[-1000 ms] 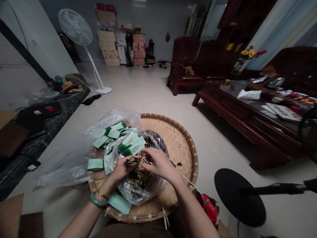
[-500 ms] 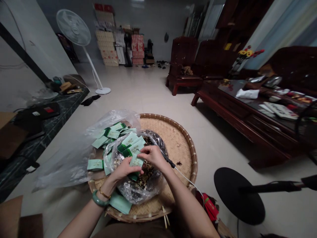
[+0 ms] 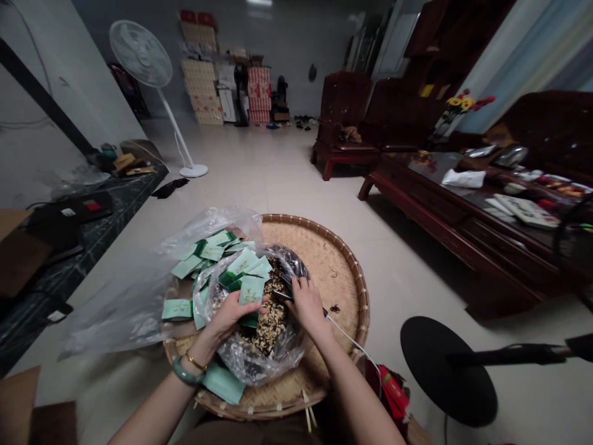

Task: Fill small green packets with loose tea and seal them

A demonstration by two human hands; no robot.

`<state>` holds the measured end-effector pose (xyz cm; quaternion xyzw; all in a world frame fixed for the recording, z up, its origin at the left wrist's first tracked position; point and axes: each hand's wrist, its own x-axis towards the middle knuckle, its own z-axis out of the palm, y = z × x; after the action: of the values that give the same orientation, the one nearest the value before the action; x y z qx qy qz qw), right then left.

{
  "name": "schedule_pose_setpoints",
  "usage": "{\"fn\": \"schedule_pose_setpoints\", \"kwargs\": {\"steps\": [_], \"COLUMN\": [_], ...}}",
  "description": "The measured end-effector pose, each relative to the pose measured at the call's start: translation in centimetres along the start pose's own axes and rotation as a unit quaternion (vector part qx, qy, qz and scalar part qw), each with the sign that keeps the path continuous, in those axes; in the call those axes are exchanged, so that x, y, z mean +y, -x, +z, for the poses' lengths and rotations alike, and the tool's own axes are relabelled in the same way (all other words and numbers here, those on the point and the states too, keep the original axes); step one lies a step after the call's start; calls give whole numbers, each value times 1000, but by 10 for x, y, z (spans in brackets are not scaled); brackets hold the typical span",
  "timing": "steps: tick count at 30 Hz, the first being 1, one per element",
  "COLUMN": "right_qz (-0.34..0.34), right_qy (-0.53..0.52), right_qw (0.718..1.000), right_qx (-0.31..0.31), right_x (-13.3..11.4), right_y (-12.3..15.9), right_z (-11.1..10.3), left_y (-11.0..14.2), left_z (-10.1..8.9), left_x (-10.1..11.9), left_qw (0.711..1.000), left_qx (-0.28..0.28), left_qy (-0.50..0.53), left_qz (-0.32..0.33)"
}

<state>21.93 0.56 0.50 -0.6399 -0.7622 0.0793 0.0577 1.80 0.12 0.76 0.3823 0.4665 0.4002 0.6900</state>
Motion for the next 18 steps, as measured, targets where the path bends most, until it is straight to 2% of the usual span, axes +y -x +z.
{"fn": "schedule_pose_setpoints", "kwargs": {"steps": [3,5,8,11,13,15,18], "right_qz": [4,10,2,-48,-69,-92,-131], "right_qy": [9,-35,-182,-331,-369,-370,-355], "right_qw": [1000,999,983,942,927,923,923], "right_qx": [1,5,25,20,-20,-54,-68], "right_x": [-3,3,19,29,26,16,-1], "right_y": [-4,-6,-7,-5,-3,-3,-5], "right_z": [6,5,-7,-30,-46,-57,-64], "left_y": [-1,-1,0,1,0,-1,-1], "left_z": [-1,-3,-4,-3,-2,-1,0], "left_x": [-2,-3,-4,-4,-4,-4,-3], "left_qw": [1000,1000,1000,1000,998,994,988], "left_qx": [-2,-1,-7,-17,-25,-32,-42], "left_qy": [-6,-6,-5,-26,-57,-96,-144], "left_qz": [-5,-1,5,6,17,33,42]}}
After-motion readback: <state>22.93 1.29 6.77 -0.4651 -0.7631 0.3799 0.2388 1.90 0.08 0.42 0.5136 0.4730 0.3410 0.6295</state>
